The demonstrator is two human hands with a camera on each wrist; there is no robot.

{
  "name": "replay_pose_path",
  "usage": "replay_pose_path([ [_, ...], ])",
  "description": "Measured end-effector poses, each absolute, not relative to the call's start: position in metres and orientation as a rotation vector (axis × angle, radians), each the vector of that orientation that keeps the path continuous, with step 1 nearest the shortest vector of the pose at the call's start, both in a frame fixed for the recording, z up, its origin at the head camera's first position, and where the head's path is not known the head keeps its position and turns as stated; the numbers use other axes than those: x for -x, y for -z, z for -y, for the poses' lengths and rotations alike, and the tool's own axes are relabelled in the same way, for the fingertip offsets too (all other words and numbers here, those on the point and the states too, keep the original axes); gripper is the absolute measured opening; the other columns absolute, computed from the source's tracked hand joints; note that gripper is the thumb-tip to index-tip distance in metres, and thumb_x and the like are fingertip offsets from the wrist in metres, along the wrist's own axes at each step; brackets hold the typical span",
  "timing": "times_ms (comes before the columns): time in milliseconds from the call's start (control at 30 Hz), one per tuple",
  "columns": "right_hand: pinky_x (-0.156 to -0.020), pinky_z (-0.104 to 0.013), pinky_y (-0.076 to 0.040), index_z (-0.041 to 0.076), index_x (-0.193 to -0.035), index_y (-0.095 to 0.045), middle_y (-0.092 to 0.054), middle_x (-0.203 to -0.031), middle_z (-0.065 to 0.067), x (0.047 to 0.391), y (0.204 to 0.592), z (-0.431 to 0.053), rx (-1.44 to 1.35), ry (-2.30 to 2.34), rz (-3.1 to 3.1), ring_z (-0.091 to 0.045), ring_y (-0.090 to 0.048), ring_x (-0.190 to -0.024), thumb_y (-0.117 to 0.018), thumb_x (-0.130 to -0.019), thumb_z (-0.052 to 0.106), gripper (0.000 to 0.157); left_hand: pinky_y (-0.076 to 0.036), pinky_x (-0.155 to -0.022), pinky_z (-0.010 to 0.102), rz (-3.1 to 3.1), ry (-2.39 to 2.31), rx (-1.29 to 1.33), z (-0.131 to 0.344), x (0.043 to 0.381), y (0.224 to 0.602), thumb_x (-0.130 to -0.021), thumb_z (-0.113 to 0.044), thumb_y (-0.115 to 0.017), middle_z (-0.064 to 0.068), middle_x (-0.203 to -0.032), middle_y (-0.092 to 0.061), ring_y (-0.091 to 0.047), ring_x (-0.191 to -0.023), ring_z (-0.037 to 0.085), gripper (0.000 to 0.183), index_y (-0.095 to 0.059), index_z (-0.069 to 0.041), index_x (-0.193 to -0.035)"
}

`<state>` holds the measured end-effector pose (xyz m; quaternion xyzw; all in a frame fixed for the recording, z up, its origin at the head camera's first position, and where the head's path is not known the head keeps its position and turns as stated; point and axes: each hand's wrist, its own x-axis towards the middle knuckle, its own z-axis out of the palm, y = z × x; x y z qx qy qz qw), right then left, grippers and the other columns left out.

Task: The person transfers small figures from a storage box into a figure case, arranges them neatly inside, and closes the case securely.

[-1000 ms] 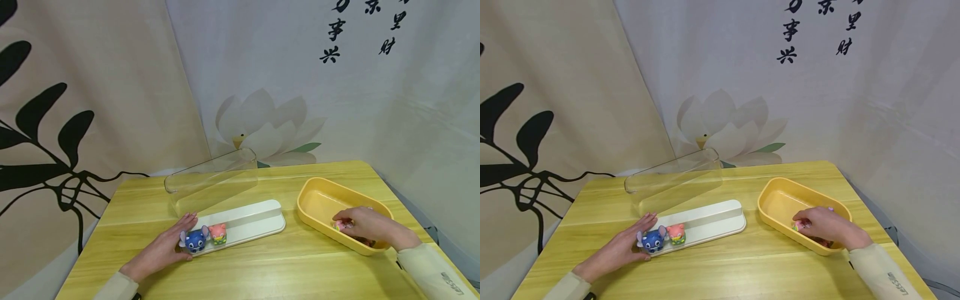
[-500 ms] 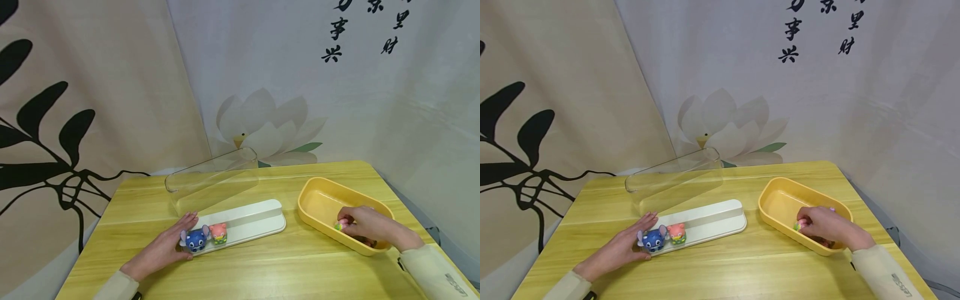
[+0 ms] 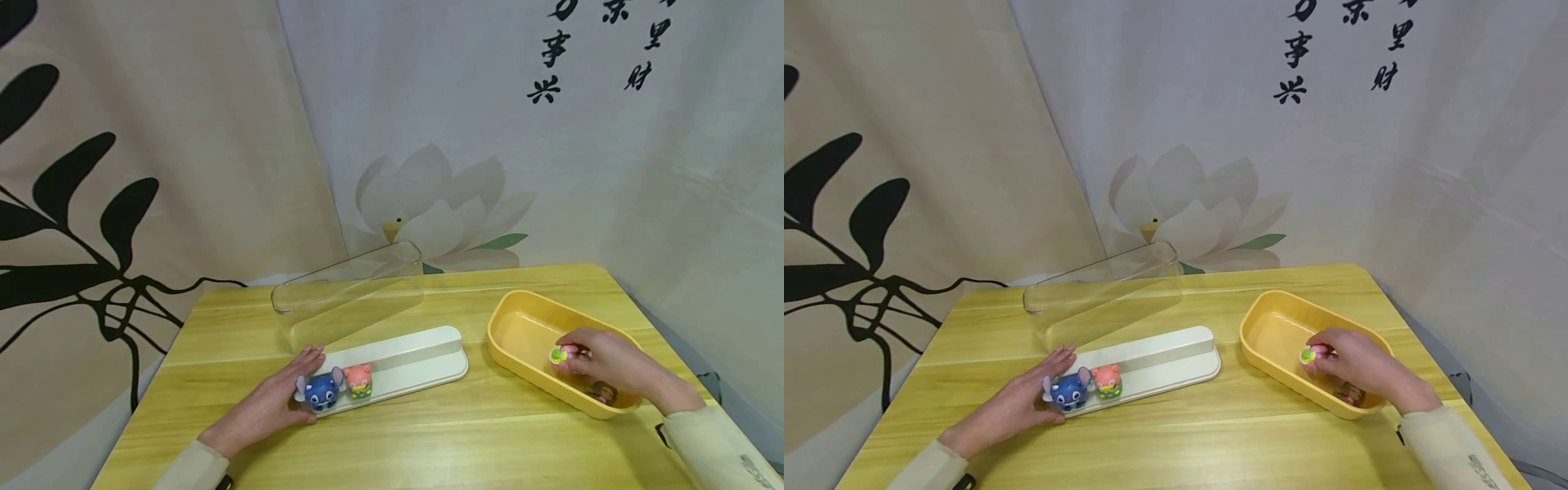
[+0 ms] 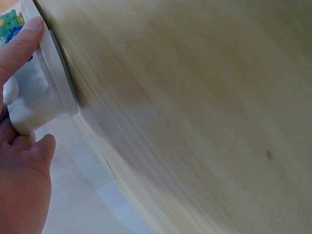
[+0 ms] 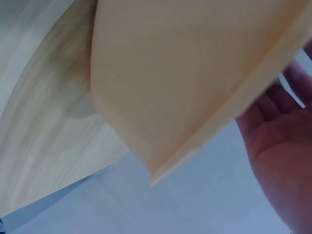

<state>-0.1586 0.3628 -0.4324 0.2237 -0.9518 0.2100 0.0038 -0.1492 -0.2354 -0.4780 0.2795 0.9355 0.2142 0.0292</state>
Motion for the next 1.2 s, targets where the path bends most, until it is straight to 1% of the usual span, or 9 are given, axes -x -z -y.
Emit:
replay_pose_path([
  [167,-0.068,-0.027,-0.057,0.006,-0.115,-0.072,-0.064,-0.095,0.011,0.155,0.428,-0.361,-0.641,-0.724,2.935,0.000,-0.057,-0.081,-0.077,-0.093,0.012,0.023,-0.042,-0.114,0.052,-2.879,-0.671,-0.859,0.236,0.150,0.479,-0.077,-0.023,-0.093,0.005,-0.171,-0.025,-0.025,-0.155,0.034,0.101,-0.037,-0.008,-0.161],
  [300,-0.067,-0.025,-0.058,0.008,-0.115,-0.071,-0.066,-0.098,0.007,0.152,0.421,-0.358,-0.586,-0.828,2.911,-0.003,-0.060,-0.080,-0.078,-0.094,0.016,0.023,-0.041,-0.114,0.053,-2.882,-0.672,-0.858,0.237,0.149,0.479,-0.077,-0.024,-0.093,0.005,-0.171,-0.025,-0.026,-0.154,0.035,0.101,-0.038,-0.008,-0.161],
  [433,-0.068,-0.024,-0.057,0.012,-0.116,-0.071,-0.067,-0.099,0.007,0.148,0.415,-0.355,-0.546,-0.854,2.876,-0.004,-0.061,-0.081,-0.078,-0.095,0.022,0.024,-0.041,-0.114,0.054,-2.876,-0.687,-0.860,0.237,0.149,0.480,-0.077,-0.024,-0.093,0.007,-0.170,-0.026,-0.026,-0.154,0.035,0.101,-0.038,-0.008,-0.160],
  [567,-0.073,-0.026,-0.059,0.015,-0.117,-0.071,-0.070,-0.103,0.009,0.146,0.412,-0.351,-0.541,-0.852,2.832,-0.003,-0.065,-0.089,-0.079,-0.094,0.026,0.027,-0.040,-0.114,0.053,-2.872,-0.694,-0.857,0.238,0.149,0.480,-0.077,-0.025,-0.093,0.007,-0.170,-0.025,-0.025,-0.154,0.035,0.101,-0.038,-0.008,-0.161],
  [700,-0.076,-0.022,-0.060,0.016,-0.119,-0.071,-0.071,-0.106,0.007,0.143,0.411,-0.344,-0.563,-0.946,2.773,-0.001,-0.069,-0.096,-0.080,-0.093,0.022,0.028,-0.041,-0.114,0.053,-2.874,-0.688,-0.858,0.238,0.149,0.480,-0.077,-0.025,-0.093,0.007,-0.170,-0.026,-0.025,-0.154,0.035,0.101,-0.038,-0.009,-0.161],
  [800,-0.077,-0.018,-0.059,0.014,-0.120,-0.070,-0.073,-0.110,0.001,0.141,0.408,-0.338,-0.574,-1.096,2.741,-0.001,-0.070,-0.099,-0.078,-0.095,0.017,0.027,-0.041,-0.114,0.053,-2.880,-0.676,-0.864,0.237,0.150,0.480,-0.078,-0.025,-0.093,0.007,-0.170,-0.026,-0.025,-0.154,0.035,0.101,-0.038,-0.009,-0.161],
  [1000,-0.076,-0.020,-0.060,0.005,-0.123,-0.068,-0.073,-0.114,-0.011,0.139,0.403,-0.326,-0.526,-1.353,2.701,-0.004,-0.071,-0.102,-0.075,-0.097,0.013,0.028,-0.041,-0.114,0.052,-2.879,-0.660,-0.859,0.236,0.150,0.479,-0.078,-0.024,-0.093,0.006,-0.171,-0.025,-0.025,-0.155,0.034,0.101,-0.037,-0.009,-0.161],
  [1167,-0.074,-0.020,-0.060,0.002,-0.127,-0.066,-0.074,-0.113,-0.010,0.138,0.401,-0.313,-0.506,-1.436,2.679,-0.005,-0.071,-0.099,-0.073,-0.098,0.013,0.032,-0.040,-0.115,0.052,-2.873,-0.669,-0.855,0.236,0.149,0.479,-0.077,-0.024,-0.093,0.006,-0.171,-0.025,-0.025,-0.155,0.035,0.102,-0.037,-0.009,-0.161],
  [1200,-0.076,-0.020,-0.060,0.001,-0.127,-0.066,-0.073,-0.113,-0.011,0.138,0.401,-0.310,-0.513,-1.451,2.672,-0.006,-0.071,-0.099,-0.073,-0.098,0.012,0.032,-0.039,-0.115,0.052,-2.871,-0.672,-0.855,0.236,0.150,0.479,-0.077,-0.024,-0.093,0.006,-0.171,-0.025,-0.025,-0.155,0.035,0.102,-0.037,-0.009,-0.161],
])
